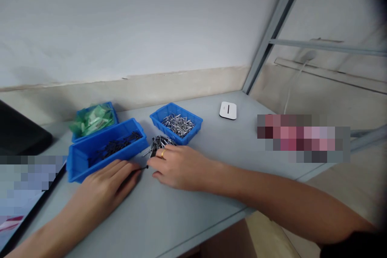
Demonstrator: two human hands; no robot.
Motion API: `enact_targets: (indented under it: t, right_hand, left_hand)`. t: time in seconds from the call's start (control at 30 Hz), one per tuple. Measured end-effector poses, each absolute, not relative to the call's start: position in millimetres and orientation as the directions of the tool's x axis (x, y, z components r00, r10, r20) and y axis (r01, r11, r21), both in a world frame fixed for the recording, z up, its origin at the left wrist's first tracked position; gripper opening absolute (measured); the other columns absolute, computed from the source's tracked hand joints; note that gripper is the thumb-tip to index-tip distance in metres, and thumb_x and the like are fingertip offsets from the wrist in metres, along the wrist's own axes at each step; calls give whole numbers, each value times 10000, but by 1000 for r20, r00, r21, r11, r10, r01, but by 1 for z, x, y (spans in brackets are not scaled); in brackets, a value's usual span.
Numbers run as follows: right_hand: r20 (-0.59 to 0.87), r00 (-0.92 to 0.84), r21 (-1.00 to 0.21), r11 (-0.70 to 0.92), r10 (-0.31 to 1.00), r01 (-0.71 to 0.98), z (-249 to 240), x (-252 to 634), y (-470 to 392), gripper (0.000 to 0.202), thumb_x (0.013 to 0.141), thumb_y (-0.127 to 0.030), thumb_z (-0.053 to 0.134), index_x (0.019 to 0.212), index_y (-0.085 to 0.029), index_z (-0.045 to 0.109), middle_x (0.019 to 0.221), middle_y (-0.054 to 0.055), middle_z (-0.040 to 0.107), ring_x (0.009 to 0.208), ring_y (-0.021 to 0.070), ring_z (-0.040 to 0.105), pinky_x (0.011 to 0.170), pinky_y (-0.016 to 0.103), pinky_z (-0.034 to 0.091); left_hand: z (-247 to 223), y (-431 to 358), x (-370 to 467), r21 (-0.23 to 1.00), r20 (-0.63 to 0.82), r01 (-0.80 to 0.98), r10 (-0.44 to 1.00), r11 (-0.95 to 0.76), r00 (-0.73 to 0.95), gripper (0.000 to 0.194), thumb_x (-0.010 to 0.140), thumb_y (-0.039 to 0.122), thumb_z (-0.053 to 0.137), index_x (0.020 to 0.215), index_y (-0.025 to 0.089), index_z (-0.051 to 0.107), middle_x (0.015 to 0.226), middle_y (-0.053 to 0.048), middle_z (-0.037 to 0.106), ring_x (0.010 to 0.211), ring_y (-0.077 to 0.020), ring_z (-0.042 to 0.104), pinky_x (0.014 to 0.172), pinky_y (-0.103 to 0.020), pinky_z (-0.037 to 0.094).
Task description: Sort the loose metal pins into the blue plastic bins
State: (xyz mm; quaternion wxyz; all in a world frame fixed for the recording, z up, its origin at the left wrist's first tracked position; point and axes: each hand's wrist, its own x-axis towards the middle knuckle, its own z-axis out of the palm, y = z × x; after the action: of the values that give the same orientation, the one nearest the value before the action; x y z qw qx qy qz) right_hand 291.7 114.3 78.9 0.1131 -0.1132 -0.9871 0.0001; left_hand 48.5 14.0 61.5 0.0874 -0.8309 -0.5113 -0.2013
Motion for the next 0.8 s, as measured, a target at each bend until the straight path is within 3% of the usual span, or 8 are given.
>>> enact_targets:
  t: [0.1,0.17,0.27,0.47,0.67,0.8]
  right_hand:
    - [213,-941,-50,965,262,258,80,292,113,231,1149,-288,492,1131,-140,668,1014,78,763,996,229,744,762,347,553]
    - [189,-952,-40,971,240,237,79,292,112,240,1156,-256,466,1096,-144,669,969,70,769,951,223,756,723,347,547]
    - [186,-960,-17,977,211,212,78,292,112,247,1152,-226,456,1063,-152,674,931,65,777,941,219,766,699,340,538]
    - [178,-963,-30,979,203,201,83,289,111,298,1161,-328,463,1050,-161,684,934,66,800,922,217,780,659,336,502]
    - [187,-961,-47,979,202,196,87,290,109,371,1165,-436,447,1071,-164,681,947,59,809,925,220,786,614,337,443]
    - [199,-966,-34,986,166,162,85,290,110,308,1163,-376,470,1058,-167,671,924,49,806,895,200,777,589,326,399]
  left_hand:
    - [62,12,51,232,413,855,843,-464,345,253,1096,444,531,1044,302,734,870,21,818,725,-185,808,663,-233,610]
    - [64,12,53,274,412,838,845,-471,340,194,1078,429,584,1056,311,736,878,33,827,719,-175,807,660,-214,606]
    - [69,12,58,308,434,822,840,-478,326,191,1062,431,604,1008,311,743,844,42,833,684,-169,805,633,-204,603]
    - [66,8,61,359,407,814,861,-457,304,273,1076,459,561,979,292,754,846,36,830,700,-168,805,638,-198,609]
    - [67,7,63,355,436,781,830,-514,347,194,1074,406,594,979,313,736,821,77,809,673,-120,797,636,-142,594]
    - [71,8,67,370,434,767,828,-524,356,177,1069,393,606,995,305,741,852,61,819,702,-126,804,665,-144,601]
